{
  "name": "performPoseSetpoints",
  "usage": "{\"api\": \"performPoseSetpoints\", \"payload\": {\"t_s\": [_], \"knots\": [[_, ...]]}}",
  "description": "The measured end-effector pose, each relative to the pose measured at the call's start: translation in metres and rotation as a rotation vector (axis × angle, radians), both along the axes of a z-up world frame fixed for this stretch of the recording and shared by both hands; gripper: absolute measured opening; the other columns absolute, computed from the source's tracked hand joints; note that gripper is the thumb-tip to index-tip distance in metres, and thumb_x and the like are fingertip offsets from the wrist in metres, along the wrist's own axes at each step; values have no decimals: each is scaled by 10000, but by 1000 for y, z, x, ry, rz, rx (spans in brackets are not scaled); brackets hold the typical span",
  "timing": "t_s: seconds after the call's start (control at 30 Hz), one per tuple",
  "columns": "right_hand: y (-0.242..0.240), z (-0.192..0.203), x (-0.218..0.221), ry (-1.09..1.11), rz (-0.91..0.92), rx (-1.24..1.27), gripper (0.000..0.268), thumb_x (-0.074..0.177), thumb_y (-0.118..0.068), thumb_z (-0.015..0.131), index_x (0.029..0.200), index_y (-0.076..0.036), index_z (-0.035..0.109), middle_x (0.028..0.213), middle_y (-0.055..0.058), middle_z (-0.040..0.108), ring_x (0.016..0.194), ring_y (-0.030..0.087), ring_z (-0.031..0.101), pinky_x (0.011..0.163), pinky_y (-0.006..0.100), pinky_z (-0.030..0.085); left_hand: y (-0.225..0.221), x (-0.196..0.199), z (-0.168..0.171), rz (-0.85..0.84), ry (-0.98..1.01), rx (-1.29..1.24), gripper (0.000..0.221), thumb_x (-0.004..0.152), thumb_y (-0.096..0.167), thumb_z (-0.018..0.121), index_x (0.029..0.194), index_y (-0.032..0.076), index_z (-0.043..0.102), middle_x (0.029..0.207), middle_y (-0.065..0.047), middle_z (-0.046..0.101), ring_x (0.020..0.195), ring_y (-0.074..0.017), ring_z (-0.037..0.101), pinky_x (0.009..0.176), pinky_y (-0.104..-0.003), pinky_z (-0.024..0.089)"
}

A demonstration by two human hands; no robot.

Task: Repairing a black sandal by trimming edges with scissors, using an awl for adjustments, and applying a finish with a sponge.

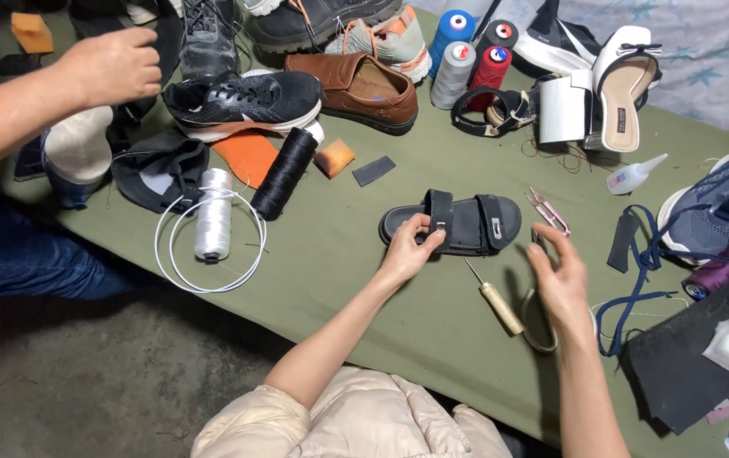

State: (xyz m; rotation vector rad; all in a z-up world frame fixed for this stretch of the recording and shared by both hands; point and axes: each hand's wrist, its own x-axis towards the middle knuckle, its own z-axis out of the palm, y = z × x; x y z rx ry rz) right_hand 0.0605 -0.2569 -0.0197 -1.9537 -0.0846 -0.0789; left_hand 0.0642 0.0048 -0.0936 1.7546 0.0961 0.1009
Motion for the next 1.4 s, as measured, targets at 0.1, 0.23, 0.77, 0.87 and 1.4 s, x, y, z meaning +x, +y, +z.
{"api": "performPoseSetpoints", "payload": {"t_s": [0.1,0.23,0.77,0.87,1.4], "knots": [[-31,5,-12,37,-79,-192,383,1028,-223,675,1403,-154,642,1459,234,511,1428,454,431,1117,590,388,0,1,-3,-20,-10,-1,194,909,315,742,1056,190,726,891,8,777,979,-200,594,985,-344,456],[-54,-3,-22,113,-124,-311,384,1042,-282,665,1415,-195,640,1473,215,483,1416,463,437,1123,605,366,0,2,-7,-26,-38,-9,176,914,289,740,1052,181,731,883,-1,778,965,-202,597,982,-341,459],[-60,-53,-34,66,-136,-885,568,816,-512,809,1202,-112,695,1118,132,602,1107,391,609,905,516,507,7,8,-17,-44,36,-207,205,934,175,746,1117,91,708,961,-89,759,951,-133,657,866,-329,575],[-55,-43,-32,121,-111,-845,608,776,-516,832,1184,-97,671,1116,136,578,1120,387,581,934,523,473,6,6,-8,-53,35,-216,182,941,158,734,1109,91,713,932,-85,763,923,-124,666,865,-309,575],[-76,-22,-27,218,-273,-631,320,923,-306,663,1105,-102,496,901,114,619,1041,386,609,888,497,438,8,-2,14,-80,76,-293,157,976,124,690,1120,65,699,959,-96,749,945,-130,646,929,-319,542]]}}
